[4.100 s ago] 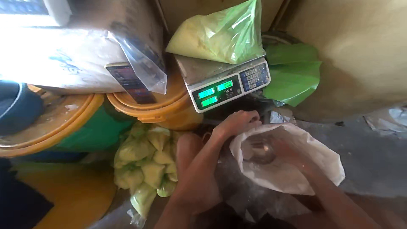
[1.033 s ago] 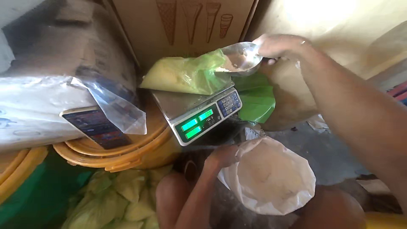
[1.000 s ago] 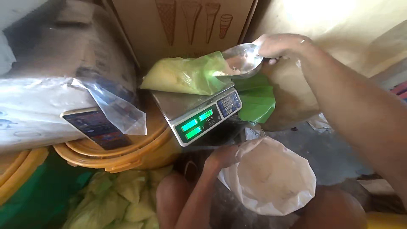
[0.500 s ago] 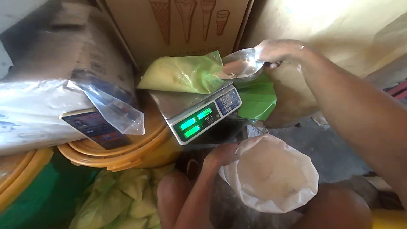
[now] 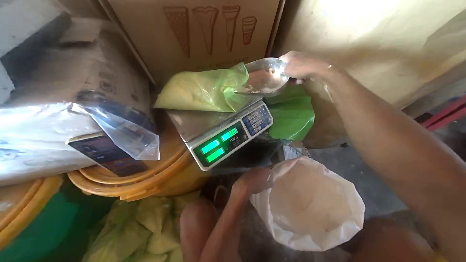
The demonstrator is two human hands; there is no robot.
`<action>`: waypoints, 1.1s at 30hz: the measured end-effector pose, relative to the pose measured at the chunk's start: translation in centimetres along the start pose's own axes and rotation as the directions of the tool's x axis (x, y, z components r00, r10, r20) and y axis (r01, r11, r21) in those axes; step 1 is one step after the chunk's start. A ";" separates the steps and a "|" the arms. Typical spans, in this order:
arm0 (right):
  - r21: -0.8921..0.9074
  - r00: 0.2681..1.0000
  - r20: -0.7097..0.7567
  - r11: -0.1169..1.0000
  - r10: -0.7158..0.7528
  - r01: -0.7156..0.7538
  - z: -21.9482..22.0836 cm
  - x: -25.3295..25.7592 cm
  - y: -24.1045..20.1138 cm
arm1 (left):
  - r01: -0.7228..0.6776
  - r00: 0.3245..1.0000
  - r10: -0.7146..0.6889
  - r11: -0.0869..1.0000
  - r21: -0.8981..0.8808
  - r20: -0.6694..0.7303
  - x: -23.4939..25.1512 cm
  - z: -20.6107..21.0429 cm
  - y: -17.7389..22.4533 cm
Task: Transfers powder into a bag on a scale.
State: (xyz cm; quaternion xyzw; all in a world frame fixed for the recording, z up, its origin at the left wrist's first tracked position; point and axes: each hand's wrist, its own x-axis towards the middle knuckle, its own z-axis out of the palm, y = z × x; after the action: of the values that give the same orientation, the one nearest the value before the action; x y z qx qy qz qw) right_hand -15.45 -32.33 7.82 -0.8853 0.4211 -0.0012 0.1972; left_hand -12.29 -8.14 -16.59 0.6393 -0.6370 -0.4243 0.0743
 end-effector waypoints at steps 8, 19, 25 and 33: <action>0.022 0.998 0.024 0.998 0.061 -0.061 0.5 -0.9 2.7 | 0.011 1.000 -0.011 1.000 0.024 0.022 0.2 0.0 -0.4; 0.305 0.992 0.019 0.944 0.123 -0.123 2.8 -2.4 6.4 | 0.018 1.000 -0.017 1.000 0.024 -0.021 0.5 0.7 -0.7; 0.278 0.991 0.005 0.951 0.135 -0.131 2.7 -2.8 5.8 | 0.019 1.000 -0.019 1.000 0.024 -0.022 0.4 0.6 -0.7; 0.270 0.992 0.012 0.955 0.125 -0.124 2.6 -2.4 5.8 | 0.022 1.000 -0.022 1.000 0.013 -0.015 0.0 0.3 -0.1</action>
State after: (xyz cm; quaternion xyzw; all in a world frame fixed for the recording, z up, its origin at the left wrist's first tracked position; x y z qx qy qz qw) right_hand -20.93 -32.94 3.75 -0.8219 0.4725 -0.0486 0.3145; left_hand -12.38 -7.98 -16.85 0.6497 -0.6323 -0.4161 0.0699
